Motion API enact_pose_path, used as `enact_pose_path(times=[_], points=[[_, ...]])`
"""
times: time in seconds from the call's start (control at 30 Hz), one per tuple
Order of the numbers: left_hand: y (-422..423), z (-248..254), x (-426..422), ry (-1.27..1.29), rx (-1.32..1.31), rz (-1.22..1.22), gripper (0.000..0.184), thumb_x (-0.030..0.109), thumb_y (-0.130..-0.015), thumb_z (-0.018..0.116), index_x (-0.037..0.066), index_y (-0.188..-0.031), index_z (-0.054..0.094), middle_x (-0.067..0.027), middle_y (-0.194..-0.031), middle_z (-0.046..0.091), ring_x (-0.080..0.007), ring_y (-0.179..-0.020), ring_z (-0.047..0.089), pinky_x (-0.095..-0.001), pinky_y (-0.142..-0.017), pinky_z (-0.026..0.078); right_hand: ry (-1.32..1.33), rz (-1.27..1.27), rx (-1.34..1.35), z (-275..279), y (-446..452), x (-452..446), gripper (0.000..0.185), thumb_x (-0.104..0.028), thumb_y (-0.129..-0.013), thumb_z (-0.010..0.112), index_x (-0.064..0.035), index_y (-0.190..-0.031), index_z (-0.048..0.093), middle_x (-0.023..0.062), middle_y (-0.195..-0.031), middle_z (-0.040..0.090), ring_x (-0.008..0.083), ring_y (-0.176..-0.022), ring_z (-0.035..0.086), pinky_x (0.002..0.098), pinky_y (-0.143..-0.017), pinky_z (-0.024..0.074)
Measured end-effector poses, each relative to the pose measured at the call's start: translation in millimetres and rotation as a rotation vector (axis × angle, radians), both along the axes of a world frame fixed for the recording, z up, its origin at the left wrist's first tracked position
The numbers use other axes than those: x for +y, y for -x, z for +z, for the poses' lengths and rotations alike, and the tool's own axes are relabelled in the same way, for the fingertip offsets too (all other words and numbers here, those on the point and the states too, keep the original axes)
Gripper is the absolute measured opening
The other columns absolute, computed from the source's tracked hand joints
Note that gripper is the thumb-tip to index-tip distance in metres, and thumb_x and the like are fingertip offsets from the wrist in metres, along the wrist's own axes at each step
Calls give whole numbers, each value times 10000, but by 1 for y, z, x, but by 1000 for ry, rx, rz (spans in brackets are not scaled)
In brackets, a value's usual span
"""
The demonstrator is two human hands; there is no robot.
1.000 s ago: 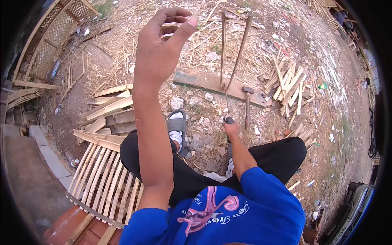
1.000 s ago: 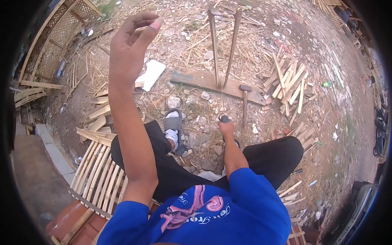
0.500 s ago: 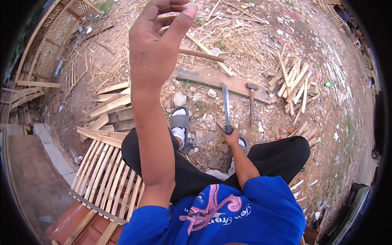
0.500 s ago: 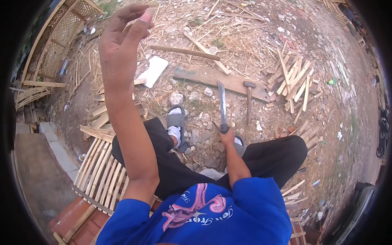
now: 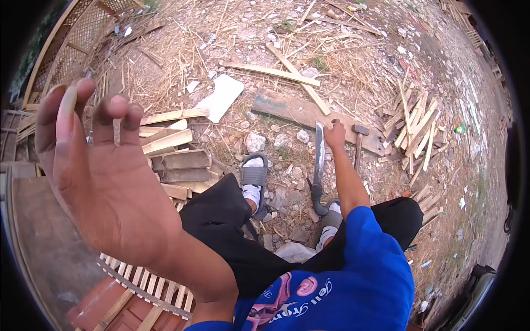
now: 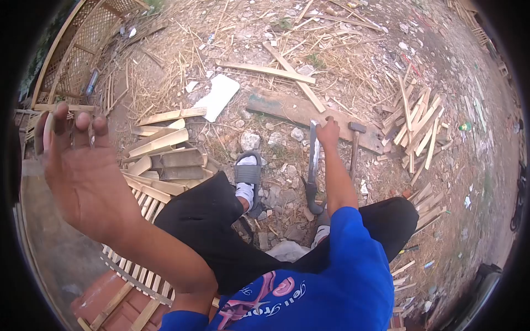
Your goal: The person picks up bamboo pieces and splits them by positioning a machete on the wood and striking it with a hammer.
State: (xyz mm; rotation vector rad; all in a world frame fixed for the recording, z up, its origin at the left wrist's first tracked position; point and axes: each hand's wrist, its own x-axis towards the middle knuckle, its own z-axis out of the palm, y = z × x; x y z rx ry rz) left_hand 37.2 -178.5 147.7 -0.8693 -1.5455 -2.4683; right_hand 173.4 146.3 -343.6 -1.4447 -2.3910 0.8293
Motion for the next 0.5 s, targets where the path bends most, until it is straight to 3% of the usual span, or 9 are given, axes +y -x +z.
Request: enact_pose_path(times=[0.03,0.13,0.2,0.23,0.33,0.4,0.5], points=[[-1,-6,1,29,7,33,354,211,-975,501,-29,-1235,505,-160,-1220,536,-242,-1022,524,-404,-951,417,-5,35,-9,1,20,19,524,-202,-757,707,-28,-1217,526,239,-1139,581,432,-1099,548,486,-942,459],[-7,-29,-3,477,94,336,336,175,-966,499,-36,-1228,511,-162,-1218,533,-226,-988,540,-390,-944,421,-35,125,-74,5,66,56,685,-217,-741,733,-101,-1352,445,244,-1216,545,459,-1129,534,514,-942,469],[-3,-32,-5,791,152,267,351,104,-889,591,-26,-1211,533,-186,-1163,558,-213,-937,553,-365,-879,453,-71,138,-157,6,97,65,808,-229,-733,750,-170,-1442,365,243,-1284,508,472,-1150,522,532,-948,469],[-1,-32,-7,953,177,224,374,68,-850,637,-20,-1202,544,-199,-1136,571,-206,-911,560,-353,-846,469,-84,182,-217,0,111,73,926,-245,-724,776,-261,-1499,268,211,-1401,423,473,-1193,499,544,-974,461],[-3,-29,-7,1329,260,72,463,144,-810,684,-42,-1209,541,-174,-1102,586,-236,-959,561,-361,-908,440,-119,275,-267,-6,149,85,915,-244,-724,786,-266,-1490,288,188,-1448,379,481,-1225,477,536,-1000,455],[-1,-32,0,1488,241,-155,574,197,-742,775,-36,-1215,547,-190,-1061,612,-270,-955,587,-378,-893,457,-96,313,-336,-7,167,87,879,-225,-732,780,-231,-1475,309,178,-1480,338,438,-1220,514,519,-971,487],[2,-36,6,1564,226,-373,714,301,-714,831,-39,-1263,527,-226,-1108,628,-330,-1001,624,-412,-862,483,-75,346,-392,-22,179,93,808,-234,-742,776,-178,-1427,350,175,-1439,370,375,-1119,612,509,-880,536]])
